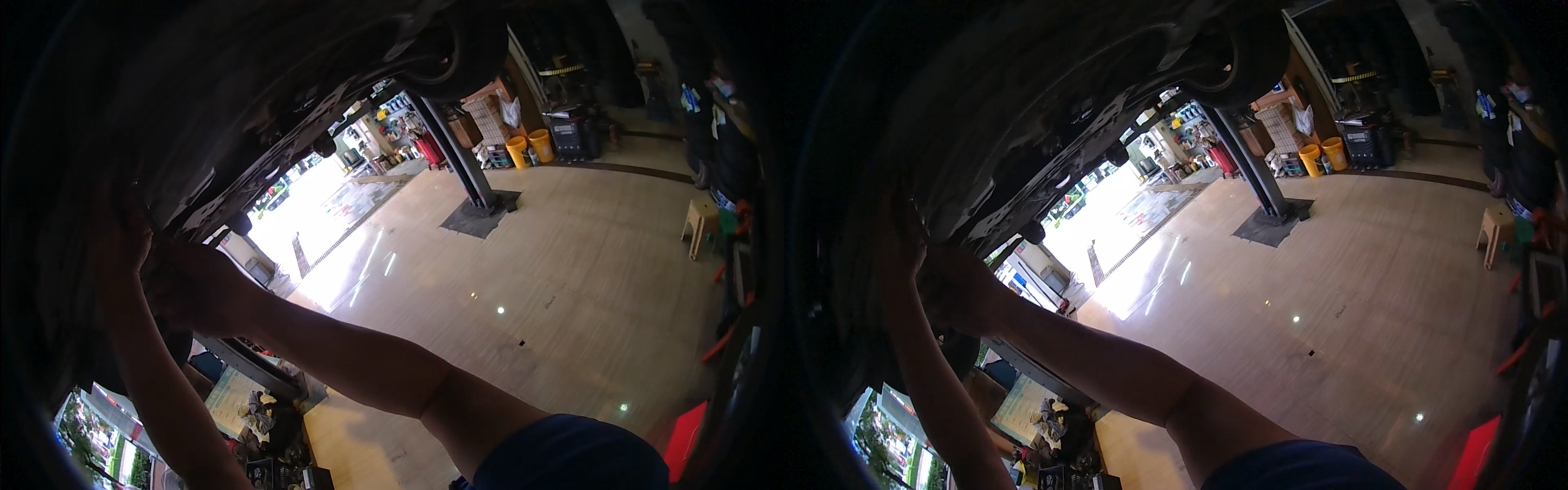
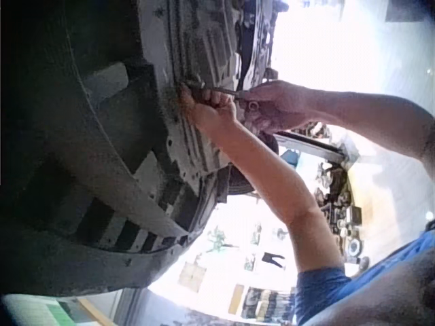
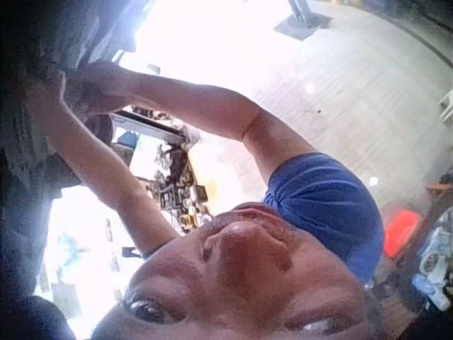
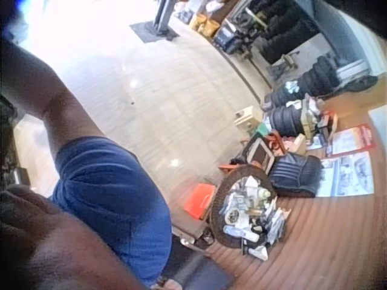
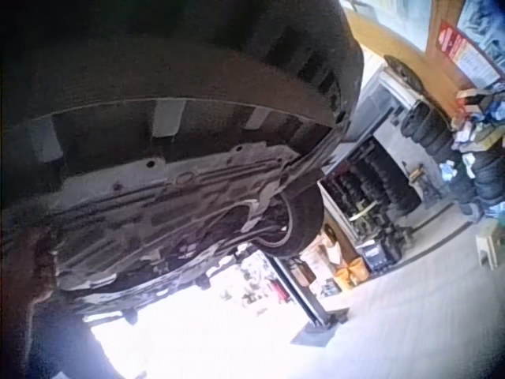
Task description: The person works under a raised vehicle in a garage, using a wrench to tighten bolts on the undercarriage. The person repeatedly reaches up, applies the wrench to fasteners, and adjusts their position to access different areas of the vehicle's underside.
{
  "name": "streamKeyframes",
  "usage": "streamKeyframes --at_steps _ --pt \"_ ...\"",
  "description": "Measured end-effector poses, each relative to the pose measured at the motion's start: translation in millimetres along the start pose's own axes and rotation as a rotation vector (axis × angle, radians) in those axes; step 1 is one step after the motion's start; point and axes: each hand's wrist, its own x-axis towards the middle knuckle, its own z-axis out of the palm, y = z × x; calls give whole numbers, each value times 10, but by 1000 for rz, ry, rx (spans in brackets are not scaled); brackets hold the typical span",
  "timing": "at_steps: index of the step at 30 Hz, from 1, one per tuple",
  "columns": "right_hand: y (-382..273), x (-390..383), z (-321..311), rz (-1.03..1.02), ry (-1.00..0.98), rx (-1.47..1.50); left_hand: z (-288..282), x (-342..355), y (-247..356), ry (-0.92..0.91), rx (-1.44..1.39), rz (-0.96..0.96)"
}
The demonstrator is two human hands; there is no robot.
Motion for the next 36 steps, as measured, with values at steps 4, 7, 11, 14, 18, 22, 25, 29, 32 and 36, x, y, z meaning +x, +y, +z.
streamKeyframes --at_steps 4,7,11,14,18,22,25,29,32,36 --pt "-91 -37 127 -373 317 -1499 -125 -37 49 -144 -150 -63" --pt "-155 -78 168 -422 431 -1852 5 -132 119 -91 -170 -77" --pt "-381 -35 29 -582 348 -2165 334 -248 180 38 -158 -59" --pt "-503 -19 51 -628 164 -2434 205 -209 147 -3 -156 -49" --pt "-612 -23 276 -507 -69 -2641 168 -362 160 26 -133 -22" --pt "-650 -26 278 -452 -76 -2383 346 -494 59 -1 227 156" --pt "-740 8 387 -5 -66 -2013 152 -409 30 12 224 115" --pt "-782 155 32 -624 -373 -2586 261 -436 139 118 1421 311" --pt "-482 56 799 0 -34 -2760 -110 -290 -31 34 497 205" --pt "-393 38 911 -110 16 -3038 143 -302 69 -214 173 155"
